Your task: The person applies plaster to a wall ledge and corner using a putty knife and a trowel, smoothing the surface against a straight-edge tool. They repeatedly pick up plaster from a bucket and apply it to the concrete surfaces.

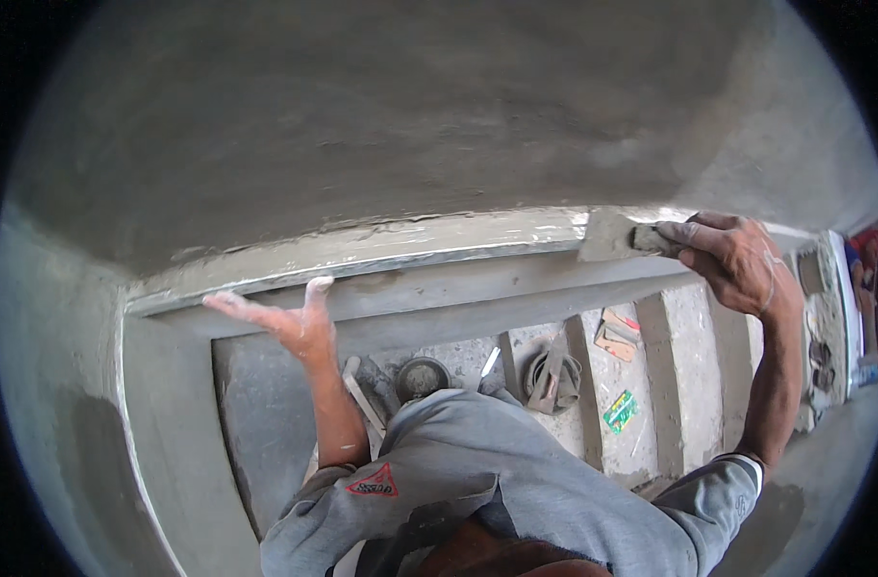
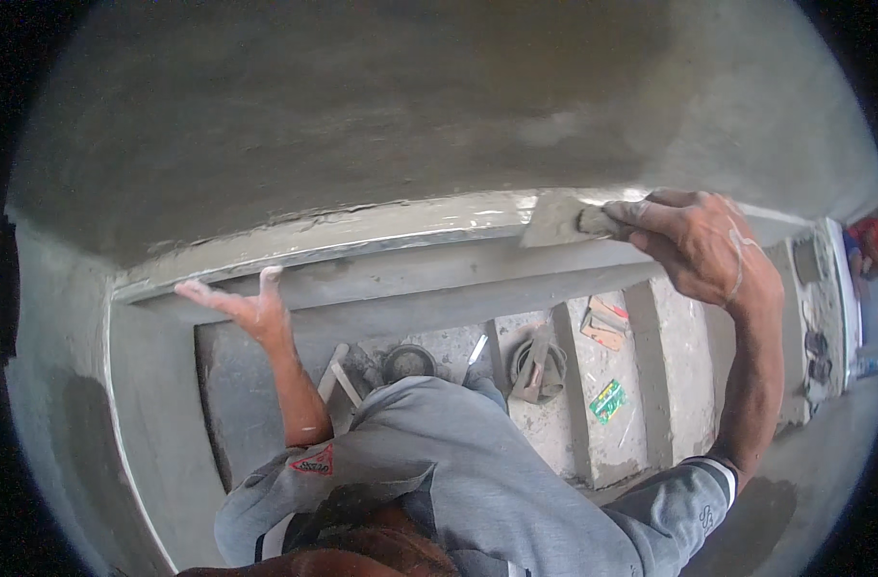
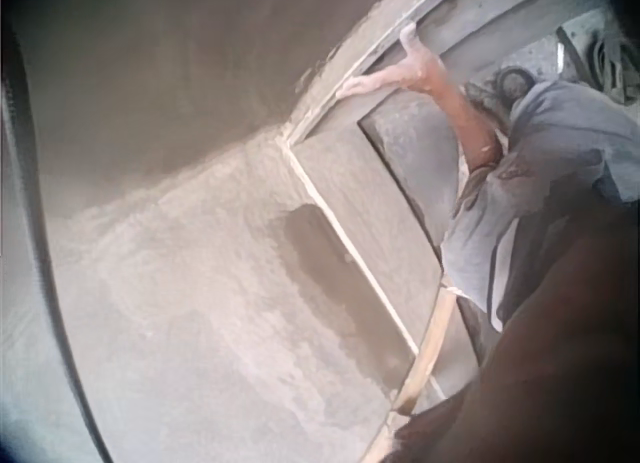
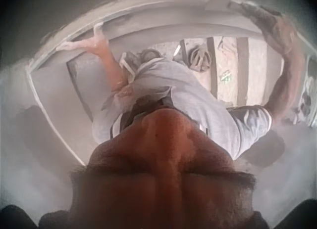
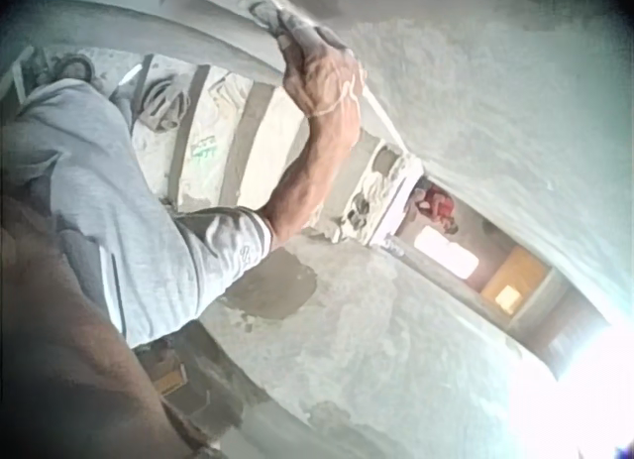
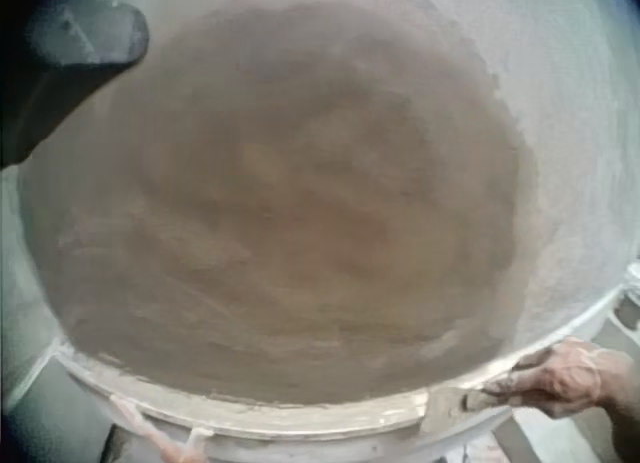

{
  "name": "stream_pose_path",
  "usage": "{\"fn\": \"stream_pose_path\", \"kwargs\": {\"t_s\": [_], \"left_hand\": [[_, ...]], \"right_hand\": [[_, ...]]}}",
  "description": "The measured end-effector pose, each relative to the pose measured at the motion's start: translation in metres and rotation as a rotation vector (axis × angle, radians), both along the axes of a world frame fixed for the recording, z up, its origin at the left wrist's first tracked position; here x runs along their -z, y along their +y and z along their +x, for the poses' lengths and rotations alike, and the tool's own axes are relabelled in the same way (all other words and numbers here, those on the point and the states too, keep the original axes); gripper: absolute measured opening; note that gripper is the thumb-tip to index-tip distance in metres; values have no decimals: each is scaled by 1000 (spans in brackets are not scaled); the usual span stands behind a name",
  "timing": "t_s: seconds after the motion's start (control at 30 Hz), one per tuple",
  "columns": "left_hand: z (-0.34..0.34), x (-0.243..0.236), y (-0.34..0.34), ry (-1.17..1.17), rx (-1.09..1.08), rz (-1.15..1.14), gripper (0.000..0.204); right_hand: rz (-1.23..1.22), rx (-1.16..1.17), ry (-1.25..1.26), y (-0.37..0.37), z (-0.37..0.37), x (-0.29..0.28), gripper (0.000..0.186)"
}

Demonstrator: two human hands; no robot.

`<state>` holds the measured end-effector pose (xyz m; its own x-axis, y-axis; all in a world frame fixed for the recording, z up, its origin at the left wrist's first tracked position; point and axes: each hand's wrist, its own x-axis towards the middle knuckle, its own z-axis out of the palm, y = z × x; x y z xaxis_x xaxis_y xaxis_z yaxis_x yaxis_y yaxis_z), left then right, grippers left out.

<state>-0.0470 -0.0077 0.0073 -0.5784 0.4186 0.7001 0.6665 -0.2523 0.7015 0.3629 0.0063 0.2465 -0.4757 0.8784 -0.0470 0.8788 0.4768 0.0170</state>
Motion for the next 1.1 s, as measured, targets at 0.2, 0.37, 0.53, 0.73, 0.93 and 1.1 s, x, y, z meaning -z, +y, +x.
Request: {"fn": "stream_pose_path", "kwargs": {"t_s": [0.2, 0.37, 0.53, 0.73, 0.93, 1.1], "left_hand": [[-2, 5, 3, 23, -45, -30, 135], [-5, 7, 1, 62, -60, -21, 131], [-6, 5, 3, 56, -38, 10, 134], [-5, 7, 4, 53, -47, -29, 128], [-8, 9, 0, 102, -61, -10, 126], [-5, 8, 3, 84, -63, -19, 127]], "right_hand": [[81, 39, 159, -48, 32, -16, 32], [18, -167, 121, -32, -17, 4, 36], [69, -348, -32, 6, -64, 0, 33], [47, -426, -75, 26, -91, -18, 21], [-39, -186, -119, 21, -57, -27, 16], [32, -69, -332, 4, -29, -36, 19]]}}
